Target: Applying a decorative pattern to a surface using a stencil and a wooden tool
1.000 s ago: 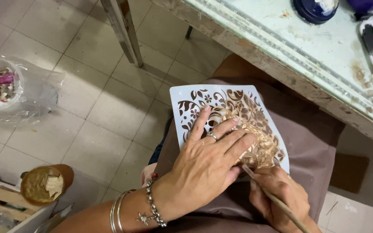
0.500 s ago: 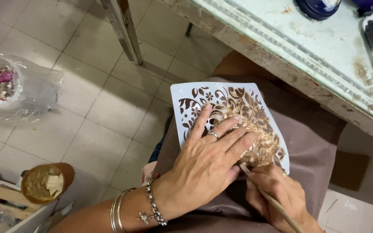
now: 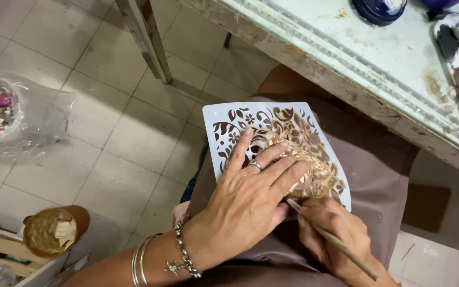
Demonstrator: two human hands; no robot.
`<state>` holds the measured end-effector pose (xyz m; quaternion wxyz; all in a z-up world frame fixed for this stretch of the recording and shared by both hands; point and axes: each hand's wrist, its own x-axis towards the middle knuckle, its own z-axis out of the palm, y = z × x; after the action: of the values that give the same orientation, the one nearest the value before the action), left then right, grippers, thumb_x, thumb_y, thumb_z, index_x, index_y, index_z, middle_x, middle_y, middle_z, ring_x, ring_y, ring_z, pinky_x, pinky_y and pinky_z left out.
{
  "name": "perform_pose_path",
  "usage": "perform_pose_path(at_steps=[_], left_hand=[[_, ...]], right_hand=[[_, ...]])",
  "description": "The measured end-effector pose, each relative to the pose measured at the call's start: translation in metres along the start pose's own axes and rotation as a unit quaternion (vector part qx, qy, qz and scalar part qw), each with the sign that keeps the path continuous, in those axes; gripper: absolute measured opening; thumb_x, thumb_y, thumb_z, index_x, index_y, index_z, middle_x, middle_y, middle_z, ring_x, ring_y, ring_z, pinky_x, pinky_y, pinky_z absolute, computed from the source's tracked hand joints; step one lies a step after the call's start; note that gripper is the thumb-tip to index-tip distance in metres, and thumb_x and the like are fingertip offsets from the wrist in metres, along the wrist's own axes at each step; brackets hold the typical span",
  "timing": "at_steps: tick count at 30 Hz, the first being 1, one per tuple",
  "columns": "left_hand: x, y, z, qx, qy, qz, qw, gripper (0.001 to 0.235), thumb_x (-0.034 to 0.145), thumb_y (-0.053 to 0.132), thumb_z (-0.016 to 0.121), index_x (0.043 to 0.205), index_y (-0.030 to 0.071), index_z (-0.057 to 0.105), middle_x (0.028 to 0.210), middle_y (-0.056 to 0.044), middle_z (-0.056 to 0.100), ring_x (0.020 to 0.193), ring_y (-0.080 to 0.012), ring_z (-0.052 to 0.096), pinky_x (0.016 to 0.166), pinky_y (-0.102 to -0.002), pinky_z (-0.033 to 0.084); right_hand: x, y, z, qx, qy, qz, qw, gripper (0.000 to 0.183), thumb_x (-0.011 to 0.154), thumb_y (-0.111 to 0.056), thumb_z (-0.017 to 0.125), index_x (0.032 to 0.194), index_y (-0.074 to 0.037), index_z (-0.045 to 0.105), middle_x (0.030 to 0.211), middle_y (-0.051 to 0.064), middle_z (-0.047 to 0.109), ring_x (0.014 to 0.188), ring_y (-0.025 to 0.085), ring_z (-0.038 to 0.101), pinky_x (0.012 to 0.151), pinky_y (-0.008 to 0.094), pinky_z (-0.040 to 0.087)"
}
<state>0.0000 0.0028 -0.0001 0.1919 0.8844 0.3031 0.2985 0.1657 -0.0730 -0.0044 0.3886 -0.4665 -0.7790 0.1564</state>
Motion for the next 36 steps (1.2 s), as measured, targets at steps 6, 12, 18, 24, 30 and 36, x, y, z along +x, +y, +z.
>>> perform_pose_path(at_steps=[6, 12, 18, 24, 30, 36], left_hand=[[-0.002, 0.001, 0.001, -0.004, 0.005, -0.004, 1.0, 0.058, 0.067, 0.02, 0.073, 0.12, 0.008, 0.052, 0.111, -0.005, 0.061, 0.115, -0.0266, 0.054, 0.112, -0.053, 0.01], [-0.001, 0.0, 0.001, -0.013, 0.008, -0.002, 1.0, 0.055, 0.067, 0.015, 0.069, 0.118, 0.008, 0.052, 0.109, -0.004, 0.061, 0.114, -0.0255, 0.053, 0.112, -0.053, 0.011], [-0.001, 0.001, -0.001, 0.001, 0.015, 0.003, 1.0, 0.057, 0.064, 0.019, 0.074, 0.117, 0.009, 0.054, 0.11, -0.004, 0.061, 0.115, -0.0238, 0.051, 0.111, -0.053, 0.013], [-0.001, -0.001, 0.002, -0.002, 0.004, -0.001, 1.0, 0.049, 0.073, 0.02, 0.067, 0.119, 0.009, 0.052, 0.11, -0.005, 0.062, 0.115, -0.0265, 0.054, 0.112, -0.053, 0.01], [-0.001, 0.0, -0.001, 0.005, -0.009, 0.001, 1.0, 0.06, 0.067, 0.024, 0.074, 0.12, 0.011, 0.05, 0.114, -0.003, 0.059, 0.12, -0.0225, 0.048, 0.112, -0.052, 0.01], [0.0, -0.001, -0.002, -0.014, 0.004, 0.001, 1.0, 0.056, 0.064, 0.009, 0.064, 0.118, 0.009, 0.05, 0.11, -0.005, 0.06, 0.117, -0.0251, 0.051, 0.112, -0.053, 0.01]], right_hand=[[-0.008, 0.005, -0.002, -0.034, 0.014, 0.004, 0.999, 0.01, 0.079, -0.004, 0.056, 0.087, 0.0, 0.051, 0.073, 0.015, 0.059, 0.059, 0.02, 0.061, 0.057, 0.023, 0.05], [0.0, 0.002, 0.001, -0.001, -0.019, 0.008, 1.0, 0.011, 0.08, -0.002, 0.056, 0.089, 0.002, 0.051, 0.076, 0.015, 0.059, 0.062, 0.022, 0.06, 0.058, 0.024, 0.049], [-0.01, 0.004, 0.001, 0.035, 0.032, 0.05, 0.998, 0.014, 0.08, -0.004, 0.055, 0.092, 0.002, 0.051, 0.081, 0.019, 0.062, 0.069, 0.023, 0.065, 0.065, 0.027, 0.055], [-0.003, 0.0, 0.006, -0.009, 0.019, 0.031, 0.999, 0.011, 0.081, -0.003, 0.055, 0.09, 0.0, 0.05, 0.076, 0.015, 0.061, 0.065, 0.022, 0.063, 0.06, 0.024, 0.052], [-0.013, 0.006, 0.002, -0.047, 0.056, 0.099, 0.992, 0.014, 0.082, -0.009, 0.054, 0.09, 0.0, 0.047, 0.082, 0.016, 0.063, 0.068, 0.02, 0.066, 0.06, 0.023, 0.051], [0.004, 0.002, 0.007, 0.003, 0.026, 0.042, 0.999, 0.013, 0.081, -0.002, 0.054, 0.09, 0.005, 0.048, 0.079, 0.017, 0.061, 0.064, 0.022, 0.062, 0.062, 0.026, 0.053]])
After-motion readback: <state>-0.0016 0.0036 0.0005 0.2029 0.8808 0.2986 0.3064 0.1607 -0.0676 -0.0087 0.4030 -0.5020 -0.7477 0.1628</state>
